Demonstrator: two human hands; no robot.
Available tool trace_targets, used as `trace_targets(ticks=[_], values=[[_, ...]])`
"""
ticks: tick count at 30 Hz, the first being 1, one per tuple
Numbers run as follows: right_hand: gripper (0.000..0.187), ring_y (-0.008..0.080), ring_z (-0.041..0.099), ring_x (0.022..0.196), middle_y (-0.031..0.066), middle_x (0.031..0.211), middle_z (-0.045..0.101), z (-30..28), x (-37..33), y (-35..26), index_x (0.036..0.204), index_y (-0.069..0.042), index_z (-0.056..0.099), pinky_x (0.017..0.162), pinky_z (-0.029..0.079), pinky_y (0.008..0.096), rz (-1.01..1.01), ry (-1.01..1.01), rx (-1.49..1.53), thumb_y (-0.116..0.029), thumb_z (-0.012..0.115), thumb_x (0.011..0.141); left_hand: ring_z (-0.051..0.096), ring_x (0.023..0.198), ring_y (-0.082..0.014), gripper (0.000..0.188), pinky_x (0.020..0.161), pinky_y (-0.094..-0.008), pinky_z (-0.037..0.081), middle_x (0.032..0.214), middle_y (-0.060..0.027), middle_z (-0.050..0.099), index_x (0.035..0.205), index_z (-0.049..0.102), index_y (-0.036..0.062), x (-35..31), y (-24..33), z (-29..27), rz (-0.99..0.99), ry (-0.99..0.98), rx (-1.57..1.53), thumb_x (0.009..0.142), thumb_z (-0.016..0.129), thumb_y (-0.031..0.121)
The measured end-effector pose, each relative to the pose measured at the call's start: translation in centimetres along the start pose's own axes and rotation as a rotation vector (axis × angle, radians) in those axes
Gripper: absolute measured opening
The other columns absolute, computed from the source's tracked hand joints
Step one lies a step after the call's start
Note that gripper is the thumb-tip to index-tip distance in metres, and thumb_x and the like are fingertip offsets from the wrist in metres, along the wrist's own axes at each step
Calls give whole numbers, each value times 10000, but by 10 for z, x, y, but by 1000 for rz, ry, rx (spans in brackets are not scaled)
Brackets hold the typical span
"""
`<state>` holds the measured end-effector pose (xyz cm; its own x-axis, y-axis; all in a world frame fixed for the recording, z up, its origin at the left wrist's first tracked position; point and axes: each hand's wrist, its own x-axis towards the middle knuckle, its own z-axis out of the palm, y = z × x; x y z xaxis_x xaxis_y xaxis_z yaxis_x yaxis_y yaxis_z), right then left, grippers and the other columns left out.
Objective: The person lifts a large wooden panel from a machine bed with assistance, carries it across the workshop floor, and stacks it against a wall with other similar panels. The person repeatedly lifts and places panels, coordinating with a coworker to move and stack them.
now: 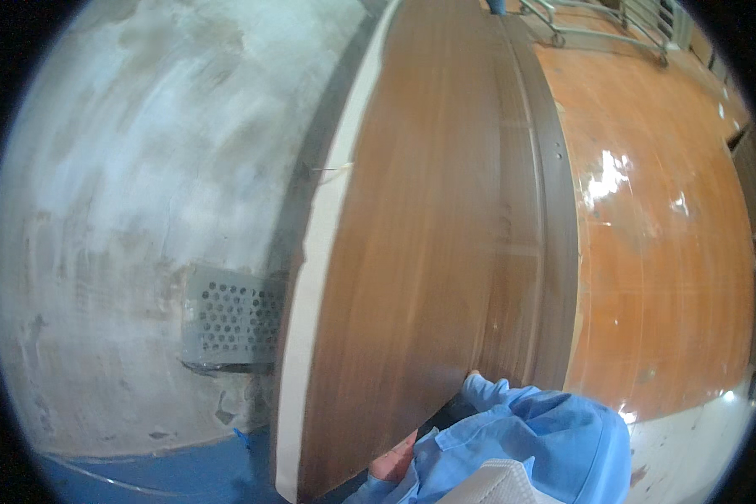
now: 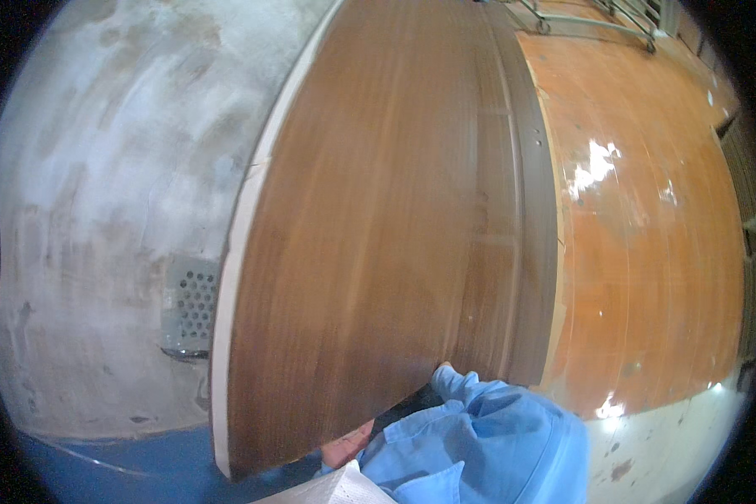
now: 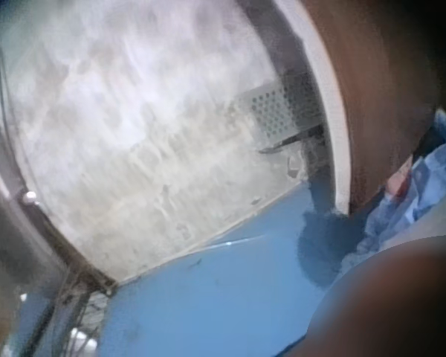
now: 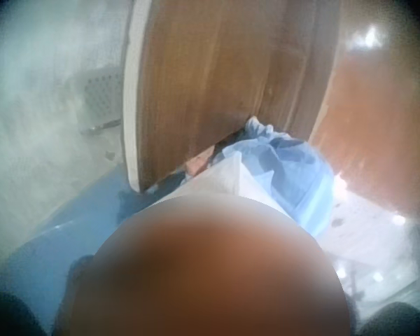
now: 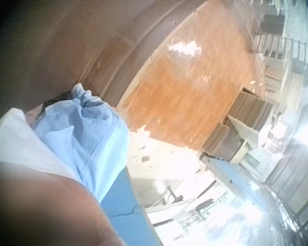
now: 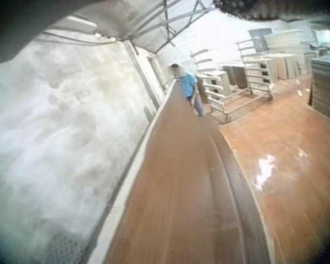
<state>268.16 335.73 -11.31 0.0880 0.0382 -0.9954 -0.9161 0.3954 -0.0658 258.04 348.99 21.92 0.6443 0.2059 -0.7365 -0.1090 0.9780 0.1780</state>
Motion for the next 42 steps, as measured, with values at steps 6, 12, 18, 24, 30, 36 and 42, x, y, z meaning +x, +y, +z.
trace_targets(ticks=[6, 12, 18, 24, 30, 36, 42], values=[[502, 301, 485, 1139, 119, 1234, 532, 4, 3, -2, 1271, -77, 451, 891, 383, 445, -53, -11, -56, -409, 427, 896, 474, 1177, -195, 405, 971, -312, 402, 1329, -78, 481, 1255, 522, 16, 0, -10, -37, -116, -199, 1165, 973, 456, 299], [510, 296, 480, 1148, 122, 1246, 523, 5, -6, -10, 1284, -68, 440, 908, 376, 437, -182, -67, -144, -398, 431, 896, 496, 1127, -177, 396, 949, -295, 406, 1280, -70, 516, 1243, 531, 5, 7, -10, -67, -244, -252, 1052, 971, 470, 286], [519, 292, 474, 1158, 125, 1257, 514, -20, -80, -35, 1296, -58, 429, 925, 369, 430, -434, -174, -230, -387, 436, 896, 519, 1077, -158, 388, 927, -278, 410, 1230, -62, 552, 1231, 541, -7, 18, -34, -75, -289, -393, 1025, 969, 483, 273], [528, 287, 468, 1167, 129, 1269, 505, -45, -208, -70, 1309, -48, 417, 942, 362, 423, -775, -284, -288, -377, 440, 896, 563, 885, -126, 279, 770, -265, 439, 1043, -28, 635, 1121, 617, -22, 3, -65, -54, 57, -572, 820, 919, 538, 153], [538, 283, 462, 1176, 132, 1280, 495, -67, -326, -94, 1321, -38, 406, 960, 355, 415, -1071, -340, -336, -366, 445, 897, 615, 893, -187, 220, 793, -333, 480, 979, -108, 673, 1010, 652, -22, 23, -78, -66, 597, -728, 1049, 844, 585, 105], [548, 279, 457, 1185, 136, 1292, 486, -100, -415, -111, 1334, -28, 395, 977, 347, 408, -1303, -337, -440, -355, 450, 897, 653, 869, -268, 291, 787, -390, 532, 949, -135, 671, 1001, 634, 22, 124, -48, -177, 295, -83, 469, 849, 486, 221], [559, 274, 451, 1195, 139, 1303, 477, -92, -469, -116, 1346, -18, 384, 994, 340, 401, -1424, -324, -472, -344, 454, 897, 609, 932, -285, 466, 793, -480, 524, 976, -139, 611, 1102, 531, 50, 271, -106, -219, -332, 306, 232, 824, 660, 402]])
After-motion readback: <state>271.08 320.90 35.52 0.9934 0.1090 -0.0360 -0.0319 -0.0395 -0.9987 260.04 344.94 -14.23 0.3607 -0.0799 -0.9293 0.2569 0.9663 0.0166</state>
